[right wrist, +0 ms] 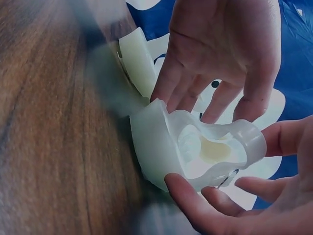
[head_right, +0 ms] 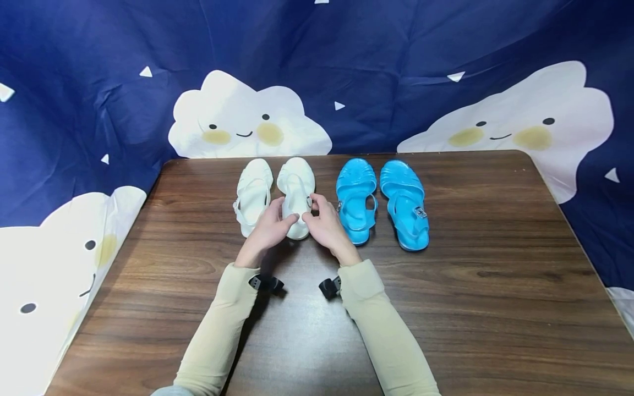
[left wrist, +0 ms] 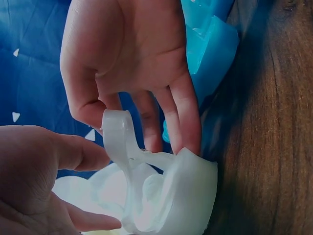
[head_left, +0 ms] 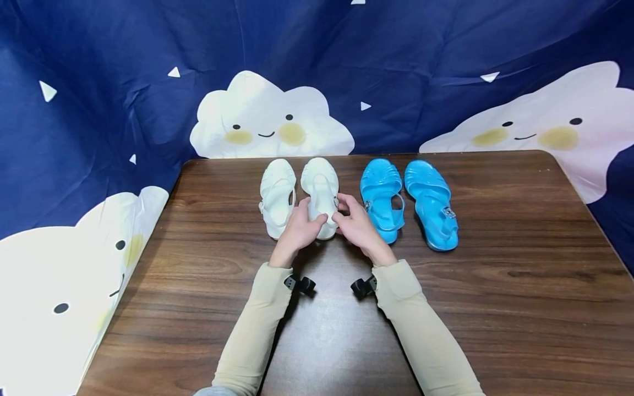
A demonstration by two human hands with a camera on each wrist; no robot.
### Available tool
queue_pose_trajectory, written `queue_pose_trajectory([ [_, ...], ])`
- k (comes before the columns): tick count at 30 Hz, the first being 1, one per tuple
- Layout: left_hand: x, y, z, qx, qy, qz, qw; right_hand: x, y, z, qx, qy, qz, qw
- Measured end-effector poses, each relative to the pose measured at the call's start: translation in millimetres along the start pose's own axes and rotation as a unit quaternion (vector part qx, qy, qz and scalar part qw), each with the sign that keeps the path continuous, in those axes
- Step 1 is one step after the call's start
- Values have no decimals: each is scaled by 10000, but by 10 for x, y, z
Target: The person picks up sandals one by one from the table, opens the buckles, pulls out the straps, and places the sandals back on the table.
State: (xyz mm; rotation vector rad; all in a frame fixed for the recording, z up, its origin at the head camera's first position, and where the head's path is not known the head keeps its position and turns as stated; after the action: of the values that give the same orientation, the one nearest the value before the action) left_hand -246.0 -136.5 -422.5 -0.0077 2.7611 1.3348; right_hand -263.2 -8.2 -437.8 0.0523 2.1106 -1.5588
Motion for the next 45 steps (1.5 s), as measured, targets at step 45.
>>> queue_pose_trajectory([
  [45, -57, 87, -1, 607, -637, 234, 9958, -125, 16, -12, -564, -601, 129, 9965],
])
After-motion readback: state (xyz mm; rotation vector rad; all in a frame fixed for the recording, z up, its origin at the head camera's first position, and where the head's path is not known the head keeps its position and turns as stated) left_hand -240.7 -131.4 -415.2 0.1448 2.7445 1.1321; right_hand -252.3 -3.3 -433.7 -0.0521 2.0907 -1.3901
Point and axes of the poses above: each hand's wrist, its own x-axis towards the middle knuckle, its own z-axis out of the palm, y = z × x, the point moved 9 cm from there along x, towards the middle knuckle, and after that the axes turned 10 degrees about z, right-handed, at the moved point
